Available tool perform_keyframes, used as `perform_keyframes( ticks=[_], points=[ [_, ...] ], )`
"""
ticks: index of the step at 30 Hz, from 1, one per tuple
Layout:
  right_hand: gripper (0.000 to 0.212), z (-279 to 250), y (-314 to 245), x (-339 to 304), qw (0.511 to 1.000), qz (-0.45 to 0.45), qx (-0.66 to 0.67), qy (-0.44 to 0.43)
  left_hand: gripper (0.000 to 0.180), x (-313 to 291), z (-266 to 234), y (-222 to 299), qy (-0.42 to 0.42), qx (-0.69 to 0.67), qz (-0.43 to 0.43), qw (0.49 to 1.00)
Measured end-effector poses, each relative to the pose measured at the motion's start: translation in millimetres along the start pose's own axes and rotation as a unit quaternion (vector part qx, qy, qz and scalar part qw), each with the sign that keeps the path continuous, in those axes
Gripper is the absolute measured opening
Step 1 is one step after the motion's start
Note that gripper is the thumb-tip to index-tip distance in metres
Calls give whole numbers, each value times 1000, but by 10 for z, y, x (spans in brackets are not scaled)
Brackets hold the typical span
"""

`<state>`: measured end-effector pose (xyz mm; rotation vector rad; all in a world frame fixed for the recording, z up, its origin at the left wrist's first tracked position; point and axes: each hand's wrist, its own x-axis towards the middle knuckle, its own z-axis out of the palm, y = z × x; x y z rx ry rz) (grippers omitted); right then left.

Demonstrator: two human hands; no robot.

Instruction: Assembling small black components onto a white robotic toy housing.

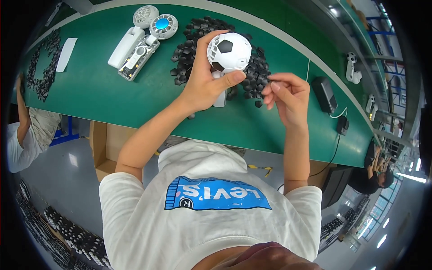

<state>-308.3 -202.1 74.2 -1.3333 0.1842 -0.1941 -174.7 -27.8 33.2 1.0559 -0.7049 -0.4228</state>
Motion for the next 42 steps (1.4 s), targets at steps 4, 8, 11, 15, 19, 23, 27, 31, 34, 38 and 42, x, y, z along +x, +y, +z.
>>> perform_keyframes(
  ticks=[4, 8, 11, 15, 19, 23, 27, 31, 34, 38, 42],
  points=[
    [22, 56, -126, 128, 998, 13, 62, 15, 86, 14, -41, -13, 17, -20, -17, 1000],
    [25, 114, -263, 182, 999, -24, 37, 27, 89, -1, -4, 3, 15, 10, 4, 1000],
    [24, 174, -290, 166, 999, -44, -3, 5, 92, -71, -4, 21, -36, 8, -1, 999],
    [19, 217, -301, 182, 997, -47, -50, -47, 92, -40, 14, -11, -71, 34, 43, 996],
    [16, 288, -268, 160, 995, -64, -77, -21, 93, -46, -16, -29, -57, 41, 50, 996],
    [16, 347, -254, 157, 952, -202, -229, 19, 93, -53, -17, -21, -59, 30, 51, 997],
    [16, 423, -160, 135, 855, -356, -377, 13, 94, -59, -12, 8, -70, 32, 45, 996],
    [17, 445, -27, 88, 912, -298, -281, 23, 93, -66, -14, -10, -79, 45, 57, 994],
    [16, 432, -11, 87, 947, -222, -233, 10, 92, -76, -36, -44, -84, 60, 71, 992],
    [18, 466, 9, 112, 970, -179, -162, 24, 92, -64, -18, -36, -72, 71, 81, 992],
    [20, 467, 98, 130, 954, -190, -234, -8, 93, -77, -5, -8, -48, 65, 71, 994]
  ],
)
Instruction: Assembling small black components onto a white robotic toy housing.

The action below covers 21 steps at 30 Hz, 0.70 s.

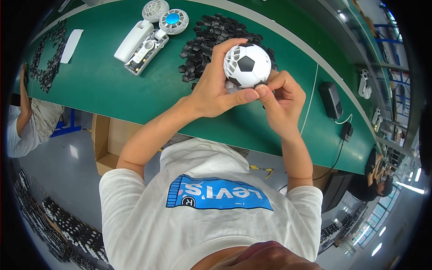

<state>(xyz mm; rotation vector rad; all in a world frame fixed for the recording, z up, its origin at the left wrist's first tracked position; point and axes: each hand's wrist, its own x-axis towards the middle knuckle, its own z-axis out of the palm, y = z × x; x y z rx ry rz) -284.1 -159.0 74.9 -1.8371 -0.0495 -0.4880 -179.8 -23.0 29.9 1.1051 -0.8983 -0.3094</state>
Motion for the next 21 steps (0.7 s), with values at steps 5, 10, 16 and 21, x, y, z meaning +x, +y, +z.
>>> perform_keyframes(
  ticks=[5, 10, 16, 21],
  points=[
    [21, -25, -61, 55, 1000, 22, 6, 3, 95, 9, -38, -19, -29, 15, 19, 999],
    [20, -85, -31, 86, 999, -25, -25, -35, 96, 22, -27, 13, -17, 1, -14, 1000],
    [20, 53, -193, 124, 993, -61, -63, 78, 91, 29, -40, 51, -1, -1, 2, 1000],
    [15, 6, -255, 75, 992, -65, -103, 18, 87, 26, -68, 58, -17, 0, 23, 1000]
  ],
)
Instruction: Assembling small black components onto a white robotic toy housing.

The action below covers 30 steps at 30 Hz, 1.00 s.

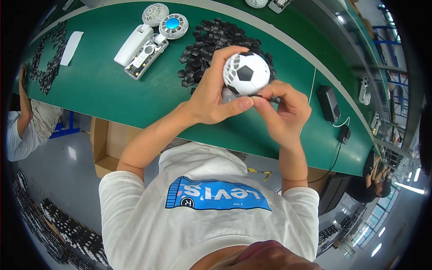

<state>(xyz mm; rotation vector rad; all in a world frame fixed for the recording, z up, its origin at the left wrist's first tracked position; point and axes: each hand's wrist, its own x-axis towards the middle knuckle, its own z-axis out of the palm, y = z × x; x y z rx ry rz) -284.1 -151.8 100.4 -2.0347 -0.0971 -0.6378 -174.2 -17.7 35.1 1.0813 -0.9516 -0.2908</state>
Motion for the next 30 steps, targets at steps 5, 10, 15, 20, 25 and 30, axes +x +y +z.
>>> perform_keyframes(
  ticks=[5, 10, 15, 20, 25, 30],
  points=[
    [15, -205, -4, -6, 990, 114, 77, -29, 88, -21, 31, 24, -31, 28, -5, 999],
    [16, -219, -20, 45, 987, 126, 86, -52, 89, -13, 37, -5, -27, 35, 16, 999],
    [19, -247, 164, 2, 970, 159, 180, -29, 87, 5, 41, -8, -22, 15, -9, 1000],
    [18, -156, 167, -22, 975, 134, 174, -17, 87, -27, 75, -9, 7, -25, -48, 998],
    [21, -156, 200, -52, 969, 125, 212, -10, 90, -25, 80, -34, 11, -21, -55, 998],
    [24, -76, 235, -126, 946, 160, 281, 10, 92, -35, 82, -71, -1, 27, -8, 1000]
  ],
)
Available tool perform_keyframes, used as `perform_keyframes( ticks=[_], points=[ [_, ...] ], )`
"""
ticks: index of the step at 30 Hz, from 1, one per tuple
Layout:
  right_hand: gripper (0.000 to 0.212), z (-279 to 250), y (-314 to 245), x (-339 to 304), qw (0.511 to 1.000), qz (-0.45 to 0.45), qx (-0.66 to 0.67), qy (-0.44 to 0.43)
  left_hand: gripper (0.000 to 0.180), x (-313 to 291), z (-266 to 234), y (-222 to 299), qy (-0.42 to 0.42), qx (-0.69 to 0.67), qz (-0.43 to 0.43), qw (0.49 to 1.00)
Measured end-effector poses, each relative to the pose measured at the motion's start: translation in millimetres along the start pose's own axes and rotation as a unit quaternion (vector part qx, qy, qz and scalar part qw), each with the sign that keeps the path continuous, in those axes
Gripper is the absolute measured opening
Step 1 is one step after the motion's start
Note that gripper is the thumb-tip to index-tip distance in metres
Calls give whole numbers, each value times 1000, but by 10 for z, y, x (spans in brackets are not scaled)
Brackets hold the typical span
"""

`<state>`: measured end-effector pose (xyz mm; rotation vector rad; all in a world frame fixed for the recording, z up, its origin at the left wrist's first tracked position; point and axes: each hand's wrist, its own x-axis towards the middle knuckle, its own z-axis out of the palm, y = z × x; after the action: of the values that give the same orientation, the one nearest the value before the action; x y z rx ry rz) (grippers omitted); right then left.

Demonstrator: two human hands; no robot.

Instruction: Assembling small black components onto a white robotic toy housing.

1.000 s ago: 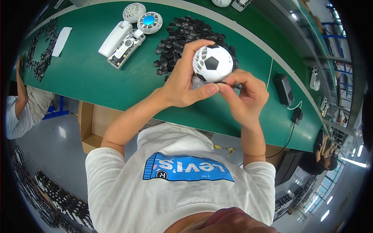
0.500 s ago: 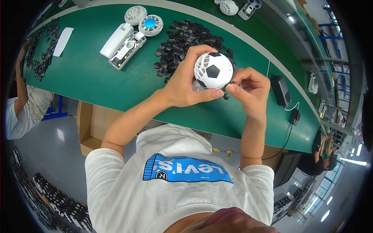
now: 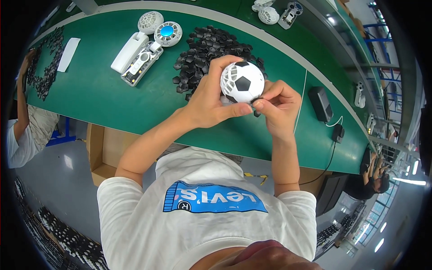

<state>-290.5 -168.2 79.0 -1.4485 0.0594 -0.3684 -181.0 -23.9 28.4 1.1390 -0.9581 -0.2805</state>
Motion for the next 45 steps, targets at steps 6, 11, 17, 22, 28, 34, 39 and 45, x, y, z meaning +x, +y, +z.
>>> perform_keyframes(
  ticks=[6, 11, 17, 22, 28, 34, 39, 45],
  points=[
    [40, 230, 199, 131, 990, -130, -4, 62, 96, -3, 14, 31, 28, -53, -30, 998],
    [66, 290, 201, 242, 971, -206, -119, 26, 95, 2, 21, -20, 31, -68, 19, 997],
    [75, 276, 281, 245, 970, -180, -156, -44, 87, -41, 35, 11, 35, -75, 3, 997],
    [75, 313, 316, 228, 967, -184, -170, -38, 84, -50, 53, 35, 54, -94, 2, 994],
    [79, 516, 391, 176, 976, -174, -135, 0, 83, -99, -76, 82, 44, -73, 1, 996],
    [75, 381, 374, 157, 977, -174, -120, 27, 81, -46, 19, 47, 56, -115, -26, 991],
    [60, -271, 270, -125, 972, -126, -187, 69, 80, -55, 23, 7, -6, -45, 41, 998],
    [31, -963, 350, -572, 862, 17, -497, 102, 80, -66, 27, 90, 17, -59, -22, 998]
  ],
)
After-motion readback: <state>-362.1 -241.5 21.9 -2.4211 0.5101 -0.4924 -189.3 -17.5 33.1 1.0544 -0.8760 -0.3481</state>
